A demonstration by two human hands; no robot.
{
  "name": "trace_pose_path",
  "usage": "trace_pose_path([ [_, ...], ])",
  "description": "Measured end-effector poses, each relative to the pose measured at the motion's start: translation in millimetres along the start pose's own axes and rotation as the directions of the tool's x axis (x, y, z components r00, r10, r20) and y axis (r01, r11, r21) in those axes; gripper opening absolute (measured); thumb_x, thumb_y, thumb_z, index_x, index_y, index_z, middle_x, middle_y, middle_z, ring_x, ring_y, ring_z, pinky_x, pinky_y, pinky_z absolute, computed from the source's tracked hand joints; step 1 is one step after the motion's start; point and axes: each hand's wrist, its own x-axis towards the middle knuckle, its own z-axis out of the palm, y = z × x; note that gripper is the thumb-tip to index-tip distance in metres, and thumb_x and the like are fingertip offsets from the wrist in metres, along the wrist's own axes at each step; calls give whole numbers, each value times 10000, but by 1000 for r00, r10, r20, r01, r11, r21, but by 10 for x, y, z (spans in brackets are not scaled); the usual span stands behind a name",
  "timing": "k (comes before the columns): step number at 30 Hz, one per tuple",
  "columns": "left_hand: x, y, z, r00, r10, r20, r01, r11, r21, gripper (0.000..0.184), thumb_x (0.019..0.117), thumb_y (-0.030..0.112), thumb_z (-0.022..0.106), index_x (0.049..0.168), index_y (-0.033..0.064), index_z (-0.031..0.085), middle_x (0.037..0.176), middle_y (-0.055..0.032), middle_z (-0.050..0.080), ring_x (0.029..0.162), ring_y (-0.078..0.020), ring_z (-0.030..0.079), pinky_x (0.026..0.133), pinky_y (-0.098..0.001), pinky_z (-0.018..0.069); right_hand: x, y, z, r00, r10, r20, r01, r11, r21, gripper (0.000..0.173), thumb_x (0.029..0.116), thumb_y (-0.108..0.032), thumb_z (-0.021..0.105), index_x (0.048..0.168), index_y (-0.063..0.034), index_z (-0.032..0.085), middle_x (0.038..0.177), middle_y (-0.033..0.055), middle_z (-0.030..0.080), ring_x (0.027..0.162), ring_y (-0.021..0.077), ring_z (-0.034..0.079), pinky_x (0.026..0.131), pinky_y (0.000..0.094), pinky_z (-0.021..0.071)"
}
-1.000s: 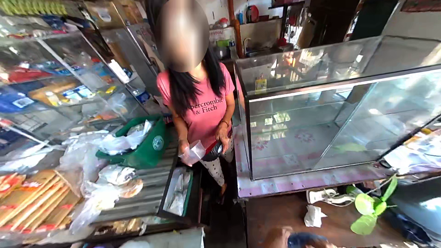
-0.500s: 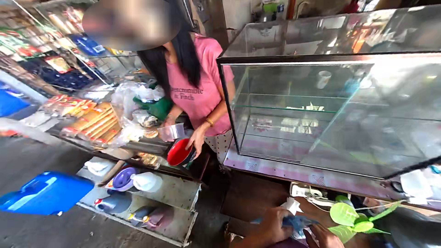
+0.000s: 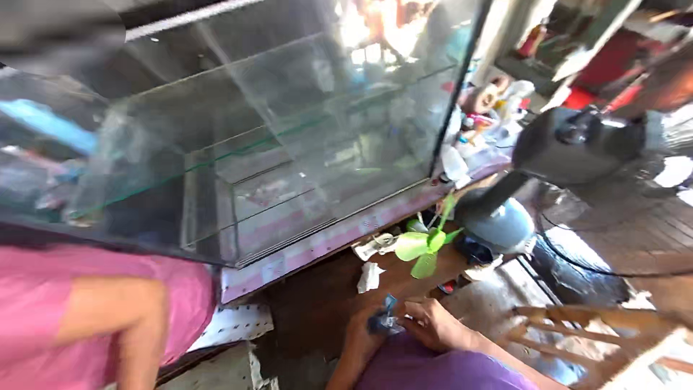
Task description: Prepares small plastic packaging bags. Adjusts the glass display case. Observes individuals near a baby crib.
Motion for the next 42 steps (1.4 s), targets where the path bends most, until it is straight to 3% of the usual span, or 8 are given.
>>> trace_pose_path([
  [5,7,255,39,992,-124,2,122,982,146,361,884,183,737,1206,21,718,1082,-169,742,1010,-315,716,932,-552,558,-63,-192,-410,929,193,-314,-46,906,422,174,1042,-104,515,1086,12,637,865,-10,685,729,36,647,680,248,577],
  [8,-37,251,9,988,-101,-119,124,972,199,310,884,174,723,1164,43,739,1042,-144,750,953,-294,723,883,-561,571,-63,-164,-719,794,269,-545,117,813,571,184,1083,-143,433,1113,-88,607,965,3,754,805,125,729,698,318,633],
  [13,-229,25,-281,922,-10,-388,137,943,303,309,861,76,749,1147,-37,714,1023,-240,731,936,-416,714,850,-664,545,-308,-130,-1244,522,369,-769,306,760,573,195,1117,-193,316,1131,-126,499,893,-2,725,790,138,730,741,333,637],
  [18,-285,-222,-398,788,94,-609,200,896,396,370,828,-14,706,1167,-147,634,1116,-375,648,1042,-557,639,899,-721,482,-674,45,-1362,385,465,-797,209,797,566,189,1098,-173,349,1085,-128,532,820,-77,631,739,22,636,695,217,569],
  [23,-135,-968,-4,888,-57,-457,337,757,560,483,875,99,724,1314,-62,605,1254,-377,604,1065,-582,635,805,-759,501,-889,214,-1027,438,585,-683,133,709,693,195,1092,-155,378,1043,-93,556,757,-37,616,661,47,623,625,225,564],
  [28,-35,-1764,317,927,-364,-86,355,783,510,1084,779,333,877,1573,-77,264,1542,-396,338,1405,-557,395,1099,-691,389,-912,263,-844,507,613,-606,89,662,744,175,1086,-174,416,1035,-90,561,737,-28,595,604,51,581,568,219,529],
  [33,78,-1699,160,904,-420,-81,409,793,452,1055,830,388,834,1562,-103,254,1489,-380,431,1375,-506,466,1127,-624,391,-834,201,-806,503,631,-591,86,644,760,182,1092,-179,401,1038,-95,552,732,-25,611,594,50,600,550,213,538],
  [42,168,-965,378,986,81,-147,-19,924,383,583,811,182,793,1349,22,637,1481,-302,489,1351,-496,485,1095,-646,410,-719,159,-757,571,633,-522,7,633,774,150,1089,-167,394,1099,-104,530,870,24,733,722,136,723,622,301,624],
])
